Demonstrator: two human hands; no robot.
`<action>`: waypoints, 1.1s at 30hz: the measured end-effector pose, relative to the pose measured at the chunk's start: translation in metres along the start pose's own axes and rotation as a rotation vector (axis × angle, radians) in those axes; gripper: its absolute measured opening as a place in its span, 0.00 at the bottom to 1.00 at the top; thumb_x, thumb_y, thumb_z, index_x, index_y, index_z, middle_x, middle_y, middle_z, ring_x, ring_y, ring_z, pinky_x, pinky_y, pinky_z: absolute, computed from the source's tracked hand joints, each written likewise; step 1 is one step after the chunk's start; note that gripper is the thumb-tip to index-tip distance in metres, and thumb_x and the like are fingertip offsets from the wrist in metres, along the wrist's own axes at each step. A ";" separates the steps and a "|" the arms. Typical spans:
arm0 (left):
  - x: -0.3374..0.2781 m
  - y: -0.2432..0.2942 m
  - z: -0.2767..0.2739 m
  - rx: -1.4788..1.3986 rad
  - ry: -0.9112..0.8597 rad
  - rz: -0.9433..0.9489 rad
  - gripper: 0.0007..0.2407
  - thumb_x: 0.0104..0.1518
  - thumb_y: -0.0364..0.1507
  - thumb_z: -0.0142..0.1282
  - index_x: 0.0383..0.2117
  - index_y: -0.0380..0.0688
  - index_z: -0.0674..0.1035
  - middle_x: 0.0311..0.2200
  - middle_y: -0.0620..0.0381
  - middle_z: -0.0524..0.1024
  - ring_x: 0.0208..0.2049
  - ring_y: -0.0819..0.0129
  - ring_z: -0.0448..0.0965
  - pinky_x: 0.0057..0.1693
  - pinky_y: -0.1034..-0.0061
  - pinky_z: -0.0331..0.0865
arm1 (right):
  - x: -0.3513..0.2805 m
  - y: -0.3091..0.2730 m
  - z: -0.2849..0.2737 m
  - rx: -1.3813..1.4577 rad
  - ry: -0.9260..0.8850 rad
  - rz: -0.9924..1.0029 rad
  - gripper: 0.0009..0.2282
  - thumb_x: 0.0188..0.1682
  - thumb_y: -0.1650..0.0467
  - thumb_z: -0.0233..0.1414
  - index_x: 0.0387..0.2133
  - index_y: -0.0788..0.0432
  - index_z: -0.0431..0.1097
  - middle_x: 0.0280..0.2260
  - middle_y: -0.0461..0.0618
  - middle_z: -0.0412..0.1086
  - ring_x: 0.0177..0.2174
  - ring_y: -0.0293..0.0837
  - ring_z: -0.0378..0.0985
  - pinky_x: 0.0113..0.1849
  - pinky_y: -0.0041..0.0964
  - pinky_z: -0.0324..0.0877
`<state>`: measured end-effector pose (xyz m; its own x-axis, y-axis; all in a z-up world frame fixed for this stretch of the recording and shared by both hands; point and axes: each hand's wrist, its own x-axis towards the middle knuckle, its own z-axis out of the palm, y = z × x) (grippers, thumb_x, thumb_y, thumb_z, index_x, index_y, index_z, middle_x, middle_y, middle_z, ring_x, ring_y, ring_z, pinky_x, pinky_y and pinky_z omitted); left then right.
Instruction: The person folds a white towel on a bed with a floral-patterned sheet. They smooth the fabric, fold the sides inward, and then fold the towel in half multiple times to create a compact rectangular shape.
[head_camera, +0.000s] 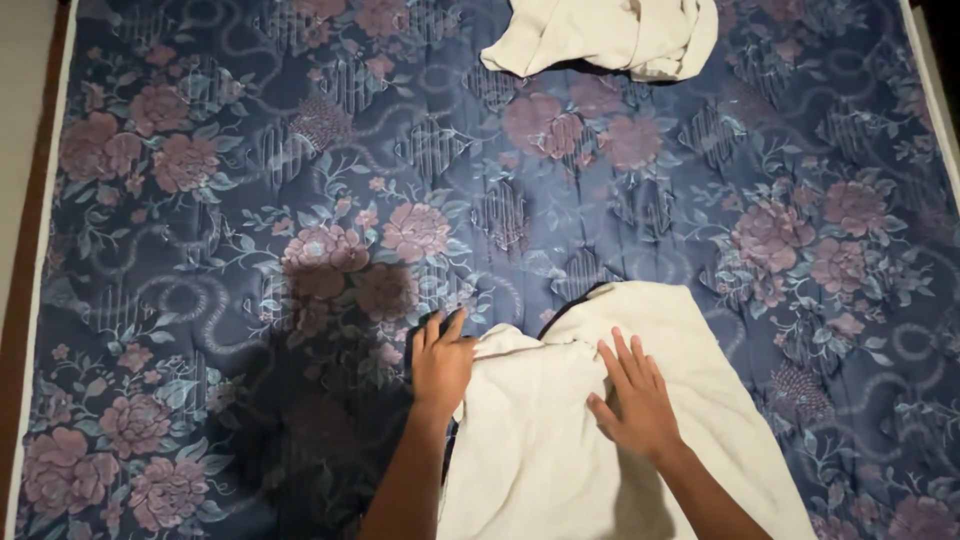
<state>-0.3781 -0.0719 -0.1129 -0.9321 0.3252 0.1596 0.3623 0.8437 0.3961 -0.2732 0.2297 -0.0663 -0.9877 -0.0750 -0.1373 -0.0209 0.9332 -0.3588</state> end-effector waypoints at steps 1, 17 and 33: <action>0.001 0.000 -0.006 -0.001 0.000 -0.002 0.07 0.47 0.30 0.64 0.31 0.50 0.87 0.56 0.58 0.77 0.59 0.52 0.69 0.61 0.59 0.61 | 0.000 -0.001 -0.001 -0.001 -0.001 -0.001 0.36 0.45 0.57 0.52 0.68 0.51 0.47 0.71 0.52 0.38 0.69 0.58 0.36 0.63 0.55 0.39; 0.000 -0.056 -0.042 0.046 0.207 -0.180 0.16 0.50 0.28 0.63 0.46 0.39 0.80 0.62 0.49 0.71 0.57 0.49 0.72 0.56 0.56 0.64 | 0.010 -0.004 0.006 -0.042 0.054 0.066 0.36 0.45 0.54 0.51 0.68 0.48 0.47 0.71 0.50 0.38 0.69 0.55 0.36 0.64 0.55 0.35; 0.004 -0.071 -0.043 0.129 -0.081 -0.174 0.28 0.54 0.23 0.49 0.63 0.71 0.73 0.73 0.53 0.53 0.66 0.54 0.61 0.65 0.57 0.54 | 0.046 -0.099 0.013 0.032 0.176 -0.158 0.21 0.51 0.60 0.52 0.59 0.44 0.66 0.71 0.46 0.50 0.70 0.50 0.48 0.64 0.56 0.43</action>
<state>-0.4074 -0.1492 -0.1016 -0.9798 0.1987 0.0238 0.1969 0.9362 0.2913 -0.3141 0.1292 -0.0493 -0.9844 -0.1539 0.0850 -0.1751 0.9031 -0.3922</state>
